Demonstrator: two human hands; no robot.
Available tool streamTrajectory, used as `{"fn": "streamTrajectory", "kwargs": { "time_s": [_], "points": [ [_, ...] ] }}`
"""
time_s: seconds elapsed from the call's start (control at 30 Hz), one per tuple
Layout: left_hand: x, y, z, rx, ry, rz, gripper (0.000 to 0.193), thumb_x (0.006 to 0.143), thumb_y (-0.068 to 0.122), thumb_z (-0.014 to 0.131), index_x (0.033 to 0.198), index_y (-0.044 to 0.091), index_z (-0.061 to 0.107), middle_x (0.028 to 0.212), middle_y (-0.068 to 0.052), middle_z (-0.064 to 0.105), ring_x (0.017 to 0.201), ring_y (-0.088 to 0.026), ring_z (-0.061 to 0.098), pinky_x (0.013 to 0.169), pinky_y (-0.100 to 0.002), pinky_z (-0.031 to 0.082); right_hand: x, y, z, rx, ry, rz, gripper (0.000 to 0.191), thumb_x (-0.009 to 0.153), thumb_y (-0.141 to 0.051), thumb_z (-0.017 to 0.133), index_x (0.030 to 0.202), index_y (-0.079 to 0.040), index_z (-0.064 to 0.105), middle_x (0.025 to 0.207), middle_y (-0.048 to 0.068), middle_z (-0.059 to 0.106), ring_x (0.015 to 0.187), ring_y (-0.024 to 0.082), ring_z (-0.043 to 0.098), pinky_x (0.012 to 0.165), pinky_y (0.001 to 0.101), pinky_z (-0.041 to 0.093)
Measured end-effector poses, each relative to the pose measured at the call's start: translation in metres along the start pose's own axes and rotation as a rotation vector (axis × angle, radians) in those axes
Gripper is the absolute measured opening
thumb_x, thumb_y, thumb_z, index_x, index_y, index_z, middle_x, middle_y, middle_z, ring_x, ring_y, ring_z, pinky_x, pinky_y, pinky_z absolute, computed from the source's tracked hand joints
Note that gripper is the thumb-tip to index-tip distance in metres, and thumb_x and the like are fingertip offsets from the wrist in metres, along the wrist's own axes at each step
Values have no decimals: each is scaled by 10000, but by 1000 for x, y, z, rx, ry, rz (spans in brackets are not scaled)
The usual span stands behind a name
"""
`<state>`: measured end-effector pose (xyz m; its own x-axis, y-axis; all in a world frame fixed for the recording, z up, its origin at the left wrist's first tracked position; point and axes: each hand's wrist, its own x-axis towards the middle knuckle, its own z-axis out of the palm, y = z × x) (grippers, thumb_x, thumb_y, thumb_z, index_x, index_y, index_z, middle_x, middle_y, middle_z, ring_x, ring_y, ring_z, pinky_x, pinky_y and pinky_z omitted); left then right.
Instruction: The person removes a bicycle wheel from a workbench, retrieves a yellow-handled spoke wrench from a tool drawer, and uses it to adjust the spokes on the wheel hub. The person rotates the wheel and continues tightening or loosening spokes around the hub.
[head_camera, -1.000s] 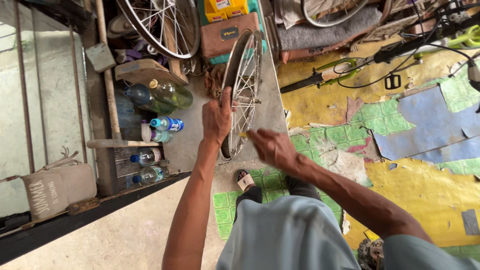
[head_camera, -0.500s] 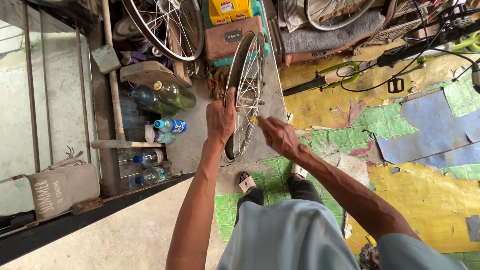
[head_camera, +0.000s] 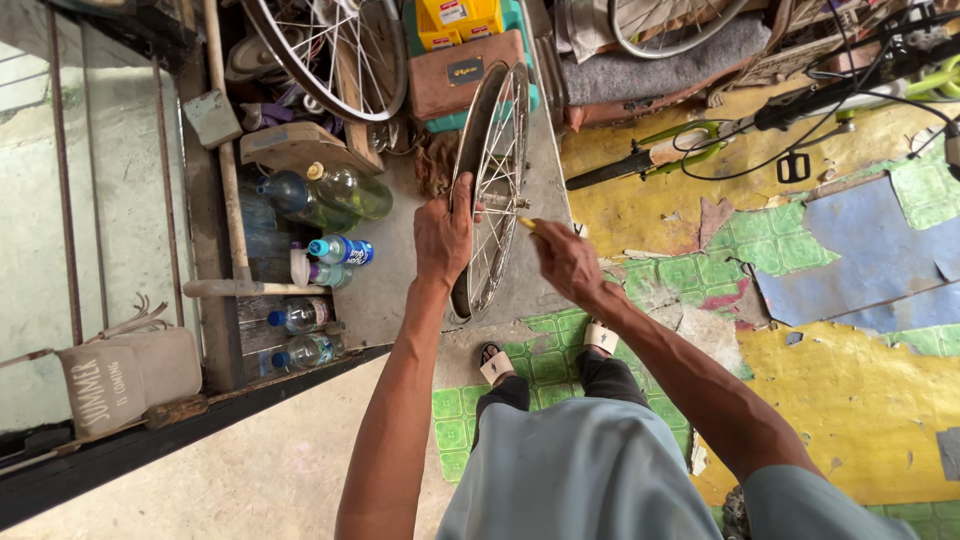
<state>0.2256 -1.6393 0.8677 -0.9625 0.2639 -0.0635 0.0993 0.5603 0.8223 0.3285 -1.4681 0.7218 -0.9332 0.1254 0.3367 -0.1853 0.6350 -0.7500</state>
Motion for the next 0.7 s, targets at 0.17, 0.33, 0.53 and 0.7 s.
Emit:
{"fn": "streamTrajectory", "kwargs": {
  "time_s": [0.17, 0.33, 0.53, 0.7],
  "points": [
    [0, 5, 1, 18, -6, -55, 760, 1024, 629, 350, 859, 28, 785, 701, -113, 760, 637, -217, 741, 643, -362, 553, 9, 2, 6, -67, 90, -12, 149, 1096, -92, 518, 1043, -32, 643, 726, 104, 609, 498, 133, 424, 378, 302, 337],
    [-2, 4, -3, 5, 13, -50, 765, 1036, 619, 359, 857, 8, 782, 709, -111, 760, 674, -201, 764, 678, -353, 577, 4, -1, 17, 65, 65, -27, 145, 1057, -62, 488, 1059, -7, 623, 802, 120, 636, 436, 106, 401, 308, 263, 341],
    [-2, 3, -2, -81, 40, -19, 726, 1039, 582, 405, 870, -25, 765, 720, -135, 762, 675, -206, 749, 668, -351, 564, -8, -11, 22, 96, -8, 148, 167, 1064, -125, 508, 962, -52, 618, 598, 63, 535, 411, 112, 361, 331, 290, 329],
    [-2, 3, -1, -84, 37, -9, 721, 1043, 579, 398, 891, -26, 760, 722, -134, 755, 662, -199, 743, 650, -348, 561, -18, -13, 19, 185, 35, 278, 221, 1069, -152, 519, 900, -40, 608, 566, 26, 522, 393, 98, 403, 317, 299, 342]
  ]
}}
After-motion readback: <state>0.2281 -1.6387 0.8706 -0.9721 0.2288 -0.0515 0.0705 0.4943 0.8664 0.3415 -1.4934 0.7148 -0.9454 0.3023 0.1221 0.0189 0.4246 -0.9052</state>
